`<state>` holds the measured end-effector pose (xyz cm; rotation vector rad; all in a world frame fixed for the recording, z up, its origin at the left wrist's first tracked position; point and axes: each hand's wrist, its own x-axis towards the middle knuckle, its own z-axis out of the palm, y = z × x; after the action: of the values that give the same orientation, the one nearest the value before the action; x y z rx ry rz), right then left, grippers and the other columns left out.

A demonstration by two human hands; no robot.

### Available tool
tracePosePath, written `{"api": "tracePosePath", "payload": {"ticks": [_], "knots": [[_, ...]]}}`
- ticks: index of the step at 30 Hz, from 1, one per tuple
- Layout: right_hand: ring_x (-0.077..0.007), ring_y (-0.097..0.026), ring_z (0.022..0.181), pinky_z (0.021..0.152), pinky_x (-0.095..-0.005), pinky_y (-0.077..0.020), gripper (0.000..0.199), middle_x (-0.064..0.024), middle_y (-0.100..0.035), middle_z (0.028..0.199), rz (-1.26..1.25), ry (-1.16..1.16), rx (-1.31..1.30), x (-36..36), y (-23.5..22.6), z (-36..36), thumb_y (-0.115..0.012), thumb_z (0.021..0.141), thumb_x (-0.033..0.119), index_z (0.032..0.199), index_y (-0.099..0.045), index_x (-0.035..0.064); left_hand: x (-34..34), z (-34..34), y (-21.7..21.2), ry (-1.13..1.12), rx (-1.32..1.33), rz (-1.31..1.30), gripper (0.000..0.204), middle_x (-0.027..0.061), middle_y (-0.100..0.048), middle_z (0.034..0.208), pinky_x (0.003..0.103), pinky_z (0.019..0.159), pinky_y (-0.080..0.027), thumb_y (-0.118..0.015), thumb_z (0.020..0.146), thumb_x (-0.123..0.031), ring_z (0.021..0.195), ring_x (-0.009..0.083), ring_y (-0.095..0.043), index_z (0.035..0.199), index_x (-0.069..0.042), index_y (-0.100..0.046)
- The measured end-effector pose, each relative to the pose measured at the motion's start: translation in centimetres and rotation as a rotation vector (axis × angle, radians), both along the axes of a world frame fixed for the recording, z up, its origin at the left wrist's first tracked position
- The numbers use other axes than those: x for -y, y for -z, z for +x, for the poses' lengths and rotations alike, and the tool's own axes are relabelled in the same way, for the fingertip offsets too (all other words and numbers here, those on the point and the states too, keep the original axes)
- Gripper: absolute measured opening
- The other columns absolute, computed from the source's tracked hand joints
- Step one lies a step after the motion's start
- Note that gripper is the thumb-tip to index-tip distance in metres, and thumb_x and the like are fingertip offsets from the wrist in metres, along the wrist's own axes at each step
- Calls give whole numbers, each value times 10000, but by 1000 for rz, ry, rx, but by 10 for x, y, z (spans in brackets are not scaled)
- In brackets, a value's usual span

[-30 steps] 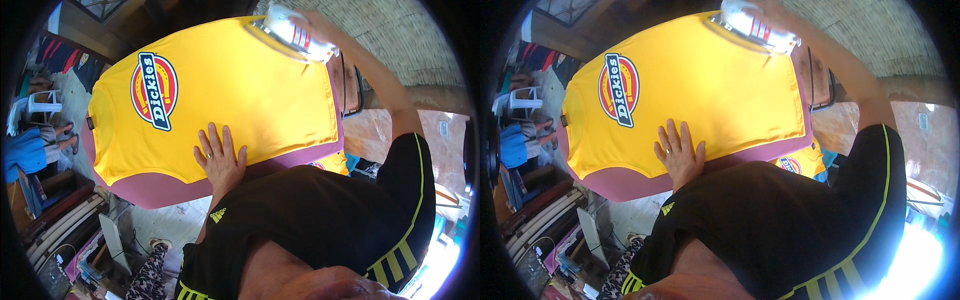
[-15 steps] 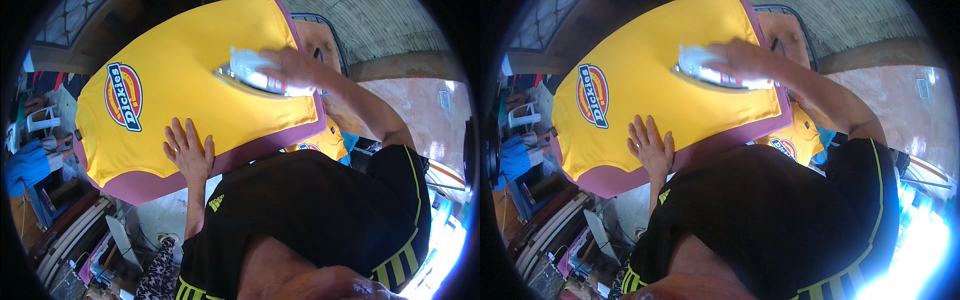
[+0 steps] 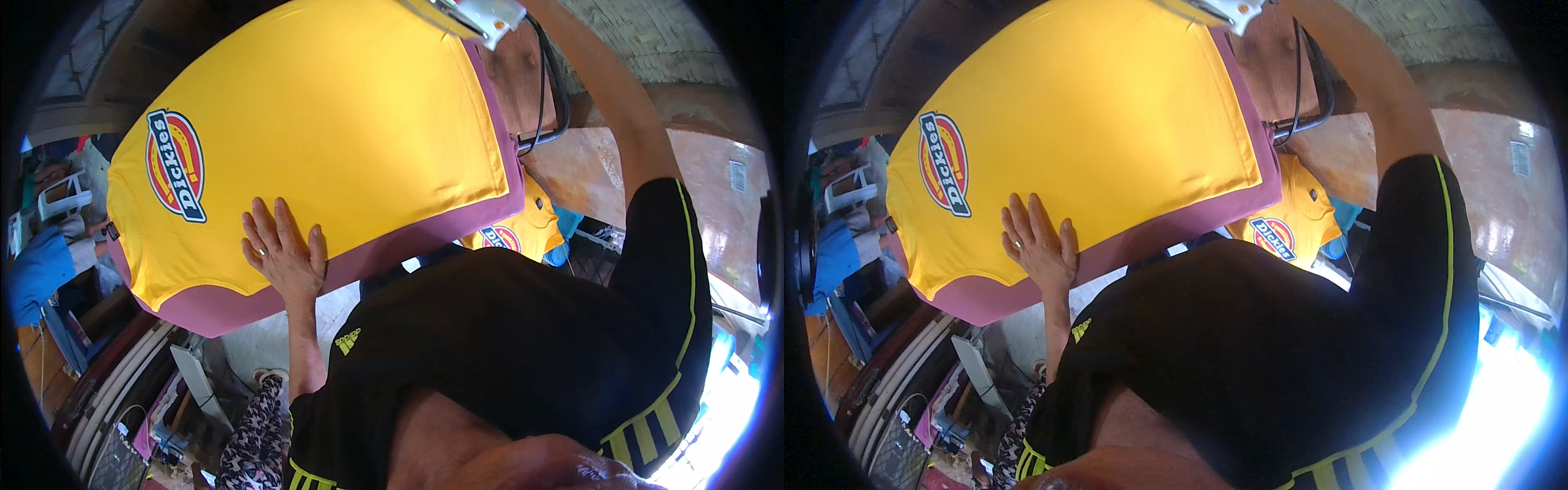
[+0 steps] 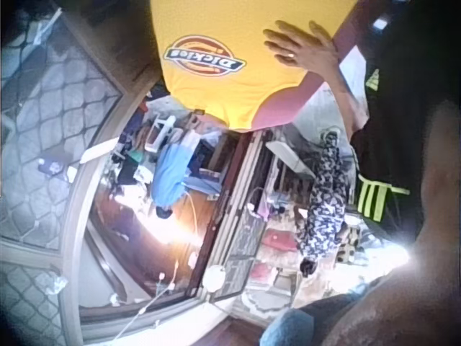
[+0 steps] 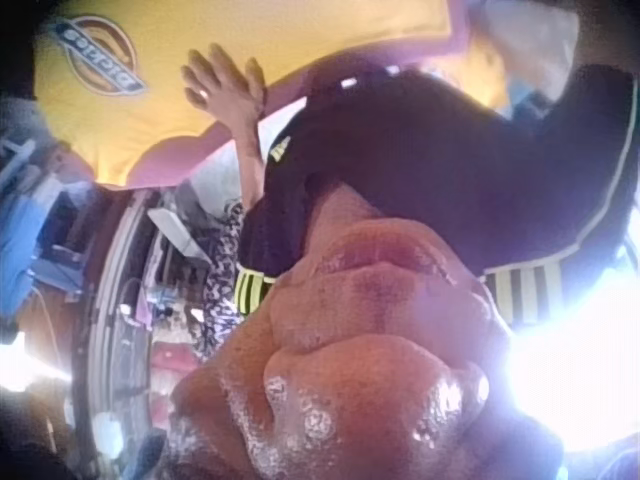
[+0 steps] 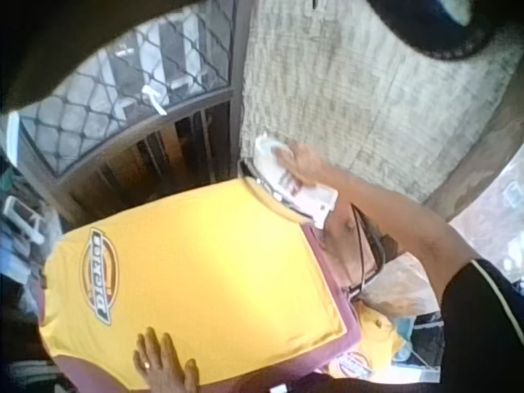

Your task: The person irons a yellow Dickies t-shirt on a pink ironing board using a white electric iron. After ironing, they fold the shirt and place it on a stack of other folded clothes.

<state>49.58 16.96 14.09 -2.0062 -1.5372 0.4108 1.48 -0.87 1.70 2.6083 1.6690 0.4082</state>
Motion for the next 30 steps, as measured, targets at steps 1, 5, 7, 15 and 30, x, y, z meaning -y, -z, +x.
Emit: {"api": "tracePosePath", "payload": {"ticks": [1, 5, 7, 15, 30], "knots": [[-411, -714, 879, 828, -562, -550, 586, -270, -659, 1199, -72, 91, -111, -10, -7, -6, -501, 983, 482, 1345, -589, 31, 1, 0, 0, 2, -5, 4, 651, 169, -288, 1630, 566, 1170, -131, -466, 982, -484, 1517, 369, -214, 1522, -121, -424], [-391, -715, 775, 779, -546, -563, 562, -287, -646, 1137, -191, 90, 199, -55, 7, 7, -466, 1009, 437, 1398, -518, 34, 1, -1, -1, 6, 15, 14, 664, 169, -294, 1626, 552, 1173, -133, -460, 985, -505, 1511, 376, -218, 1527, -123, -420], [-389, -709, 771, 781, -547, -557, 531, -277, -660, 1066, 42, -167, 640, -45, 46, 18, -458, 1017, 439, 1363, -548, 46, -2, -1, 2, 22, 13, 26, 667, 168, -297, 1623, 544, 1174, -135, -473, 981, -505, 1505, 380, -225, 1528, -128, -419], [-334, -704, 844, 731, -466, -559, 400, -240, -673, 977, 7, -400, 291, 179, 28, -114, -566, 1007, 393, 1216, -625, 57, -2, -5, 8, 20, 10, 93, 655, 133, -314, 1621, 558, 1162, -180, -466, 974, -536, 1499, 371, -241, 1509, -158, -447], [-384, -701, 775, 659, -463, -542, 432, -243, -677, 864, -1, -212, 625, 81, 9, -56, -534, 1013, 343, 1288, -566, 11, 1, -4, 9, -26, 30, 71, 667, 85, -298, 1637, 557, 1195, -135, -437, 967, -612, 1525, 302, -214, 1501, -214, -460]]}}
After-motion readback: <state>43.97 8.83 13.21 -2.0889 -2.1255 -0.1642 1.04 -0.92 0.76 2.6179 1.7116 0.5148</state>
